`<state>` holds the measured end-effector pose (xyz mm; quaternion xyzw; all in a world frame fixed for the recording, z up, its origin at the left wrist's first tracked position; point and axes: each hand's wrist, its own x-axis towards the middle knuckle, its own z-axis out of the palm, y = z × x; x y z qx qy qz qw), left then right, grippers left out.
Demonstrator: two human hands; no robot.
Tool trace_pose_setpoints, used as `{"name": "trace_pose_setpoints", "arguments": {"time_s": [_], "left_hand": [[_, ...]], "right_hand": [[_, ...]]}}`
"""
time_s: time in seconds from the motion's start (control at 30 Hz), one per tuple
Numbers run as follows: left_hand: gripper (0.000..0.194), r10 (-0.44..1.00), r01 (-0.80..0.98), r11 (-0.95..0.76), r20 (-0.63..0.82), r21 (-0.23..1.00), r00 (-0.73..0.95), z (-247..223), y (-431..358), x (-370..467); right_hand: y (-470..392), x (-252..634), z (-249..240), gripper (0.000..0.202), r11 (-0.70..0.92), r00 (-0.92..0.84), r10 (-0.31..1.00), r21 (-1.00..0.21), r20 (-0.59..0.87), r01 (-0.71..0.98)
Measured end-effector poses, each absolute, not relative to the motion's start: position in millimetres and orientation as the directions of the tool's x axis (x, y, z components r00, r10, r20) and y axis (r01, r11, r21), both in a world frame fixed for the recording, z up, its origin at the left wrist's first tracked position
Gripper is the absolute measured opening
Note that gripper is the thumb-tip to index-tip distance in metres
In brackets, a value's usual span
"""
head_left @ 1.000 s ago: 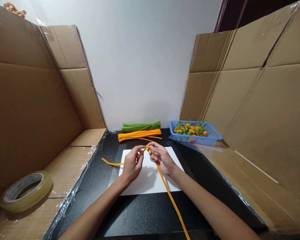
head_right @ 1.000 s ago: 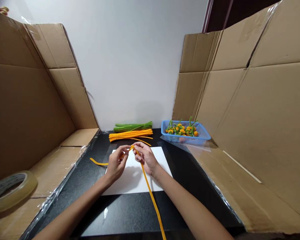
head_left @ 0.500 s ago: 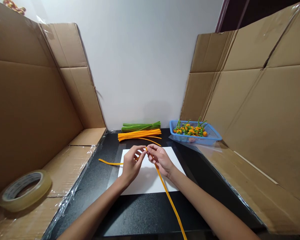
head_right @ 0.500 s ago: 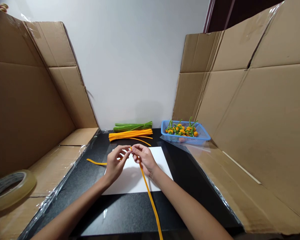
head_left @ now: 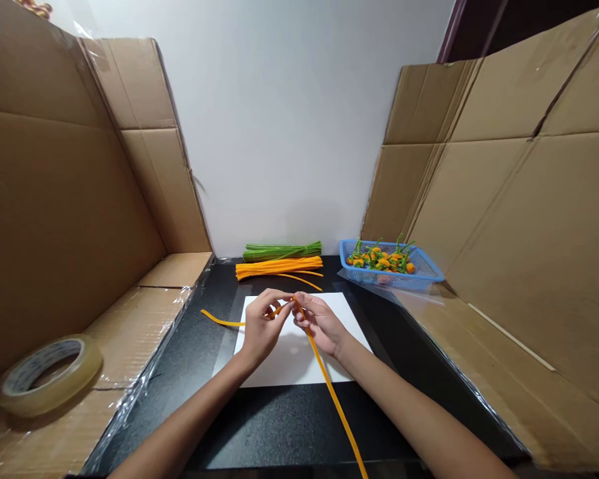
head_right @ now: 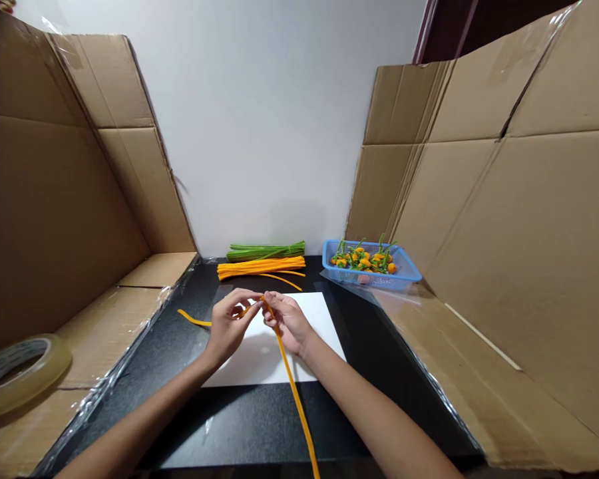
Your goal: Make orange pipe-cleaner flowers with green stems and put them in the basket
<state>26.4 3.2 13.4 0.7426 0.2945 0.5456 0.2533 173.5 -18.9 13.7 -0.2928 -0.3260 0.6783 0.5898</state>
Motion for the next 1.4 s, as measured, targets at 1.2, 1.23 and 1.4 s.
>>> {"name": "trace_pose_setpoints", "arguments": {"time_s": [1.2,1.23,1.4], "left_hand": [[0.017,0.44,0.415,-0.878,0.747,0.24,0.499,10.4,28.5,8.3],[0.02,0.399,0.401,-0.895,0.758,0.197,0.516,10.7,28.4,8.0],[0.026,0.193,0.376,-0.923,0.743,-0.084,0.641,13.5,30.9,2.1]], "right_hand": [[-16.3,186.0,18.2,0.014,0.239,0.0,0.969,-0.943,0.246,0.232],[-16.2,186.3,18.6,0.013,0.173,-0.018,0.985,-0.972,0.172,0.158],[-15.8,189.8,19.4,0.017,-0.215,-0.28,0.947,-0.957,-0.155,-0.195]]}}
